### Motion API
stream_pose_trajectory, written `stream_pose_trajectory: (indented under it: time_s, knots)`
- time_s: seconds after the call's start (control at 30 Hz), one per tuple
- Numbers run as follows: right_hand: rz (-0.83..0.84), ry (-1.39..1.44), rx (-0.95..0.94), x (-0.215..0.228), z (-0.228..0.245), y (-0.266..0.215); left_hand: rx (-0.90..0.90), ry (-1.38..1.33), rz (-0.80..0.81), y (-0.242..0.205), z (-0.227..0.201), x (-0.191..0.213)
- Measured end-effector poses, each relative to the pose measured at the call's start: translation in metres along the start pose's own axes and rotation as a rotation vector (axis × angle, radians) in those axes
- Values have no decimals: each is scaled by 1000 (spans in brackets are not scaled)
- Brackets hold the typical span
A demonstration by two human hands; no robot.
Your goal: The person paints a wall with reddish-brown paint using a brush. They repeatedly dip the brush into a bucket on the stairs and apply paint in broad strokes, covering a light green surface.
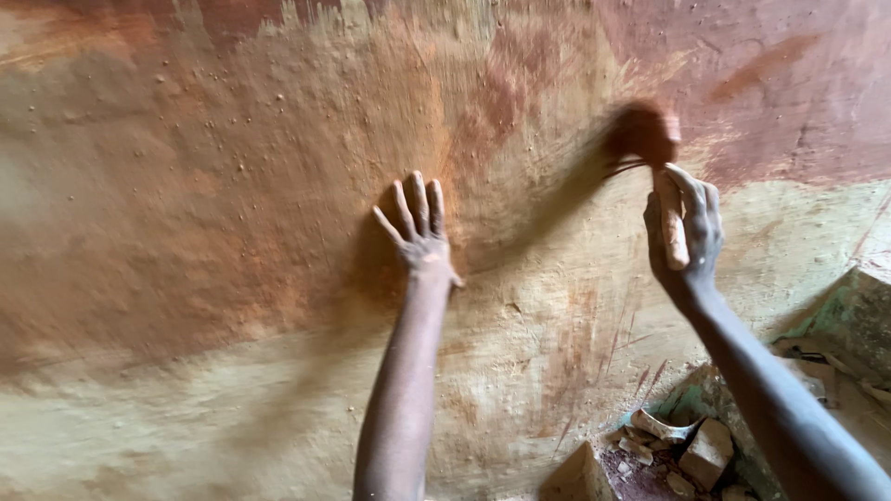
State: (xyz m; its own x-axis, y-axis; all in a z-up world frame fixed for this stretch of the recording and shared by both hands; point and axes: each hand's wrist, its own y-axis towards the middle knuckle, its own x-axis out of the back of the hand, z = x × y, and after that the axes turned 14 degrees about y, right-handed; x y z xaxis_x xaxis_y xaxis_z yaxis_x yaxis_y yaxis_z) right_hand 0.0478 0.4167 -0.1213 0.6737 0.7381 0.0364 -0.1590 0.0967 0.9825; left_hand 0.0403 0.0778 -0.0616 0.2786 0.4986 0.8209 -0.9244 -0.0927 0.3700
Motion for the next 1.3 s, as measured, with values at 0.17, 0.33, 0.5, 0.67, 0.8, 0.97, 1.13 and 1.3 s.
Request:
stream_pose_trajectory:
  time_s: [0.17, 0.33, 0.5, 0.67, 0.8, 0.97, 1.13, 1.3]
  knots:
    - [293, 201, -180, -31, 32, -22, 113, -76, 25, -6, -31, -7]
    - [538, 529, -96, -23, 51, -31, 111, -205, -110, -10, -34, -22]
    - [60, 524, -36, 2, 14, -16, 101, -180, -45, -7, -32, -15]
    - [-215, -17, -55, 1, -10, -34, 97, -186, 18, -8, -32, -13]
    - [143, 433, -281, -24, 24, -54, 166, -144, -109, -6, -36, -16]
    - [439, 736, -29, -16, 61, -49, 144, -111, 22, 1, -39, -25]
    - [99, 614, -46, -6, 23, -34, 373, 182, -477, 0, -39, -27]
    - [-236, 262, -168, 3, -39, -55, 134, -154, -2, -13, -35, -7]
